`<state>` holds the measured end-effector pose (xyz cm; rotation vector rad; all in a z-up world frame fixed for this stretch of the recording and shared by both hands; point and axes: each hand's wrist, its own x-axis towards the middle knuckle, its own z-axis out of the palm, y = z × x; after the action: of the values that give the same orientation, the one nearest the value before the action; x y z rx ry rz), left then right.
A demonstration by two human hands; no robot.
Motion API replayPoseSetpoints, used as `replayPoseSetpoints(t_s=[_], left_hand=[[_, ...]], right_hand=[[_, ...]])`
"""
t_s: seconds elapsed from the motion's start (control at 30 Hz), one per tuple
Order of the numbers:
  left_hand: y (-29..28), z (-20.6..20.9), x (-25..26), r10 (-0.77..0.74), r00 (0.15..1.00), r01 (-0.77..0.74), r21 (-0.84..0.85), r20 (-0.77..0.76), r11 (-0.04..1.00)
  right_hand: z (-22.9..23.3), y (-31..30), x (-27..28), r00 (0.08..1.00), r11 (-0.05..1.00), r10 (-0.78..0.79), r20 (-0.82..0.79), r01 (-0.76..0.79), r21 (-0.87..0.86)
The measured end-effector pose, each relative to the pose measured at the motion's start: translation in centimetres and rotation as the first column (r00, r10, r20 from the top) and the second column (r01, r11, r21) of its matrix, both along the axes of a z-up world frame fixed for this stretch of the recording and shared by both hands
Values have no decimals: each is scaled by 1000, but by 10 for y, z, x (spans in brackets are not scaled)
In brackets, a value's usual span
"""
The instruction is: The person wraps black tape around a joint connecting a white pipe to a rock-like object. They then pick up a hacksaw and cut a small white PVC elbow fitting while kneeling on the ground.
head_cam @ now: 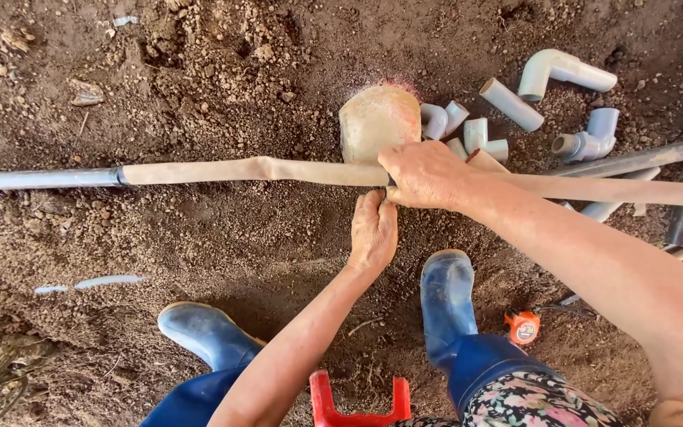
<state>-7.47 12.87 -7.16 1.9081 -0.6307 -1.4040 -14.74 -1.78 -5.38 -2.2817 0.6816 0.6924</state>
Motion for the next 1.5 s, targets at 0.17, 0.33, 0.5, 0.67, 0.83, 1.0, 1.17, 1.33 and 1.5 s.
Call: replayPoseSetpoints(t_s=[0.17, 0.33, 0.5, 0.67, 0.83, 1.0, 1.17, 1.33, 1.5], left_hand=[[7, 1, 6, -72, 996, 73, -25, 54, 997], [15, 5, 9, -109, 985, 117, -51, 131, 992], [32, 64, -35, -456, 769, 555, -115, 447, 824], [30, 80, -26, -74, 960, 32, -155, -269, 987], [6, 65, 19, 288, 716, -331, 54, -636, 942], [9, 6, 24, 481, 358, -566, 224, -801, 794], [2, 30, 26, 488, 378, -534, 245, -787, 809], [-4, 44, 23, 454, 465, -515, 184, -760, 837], [-10, 44, 22, 445, 477, -533, 153, -757, 832]], right_hand=[[-6, 9, -3, 999, 1000, 21, 37, -20, -21], [-7, 16, -2, 998, 1000, 12, 56, -11, -24], [-42, 13, -10, 981, 939, 83, 173, -19, -344], [25, -5, 5, 994, 987, -103, -41, 107, 124], [38, -1, 2, 988, 970, -152, -40, 157, 186], [60, -1, -6, 969, 913, -231, -84, 246, 326], [82, -16, -9, 898, 776, -399, -185, 438, 453], [82, -21, -11, 861, 720, -466, -204, 503, 477], [78, -21, -13, 853, 720, -488, -183, 512, 468]])
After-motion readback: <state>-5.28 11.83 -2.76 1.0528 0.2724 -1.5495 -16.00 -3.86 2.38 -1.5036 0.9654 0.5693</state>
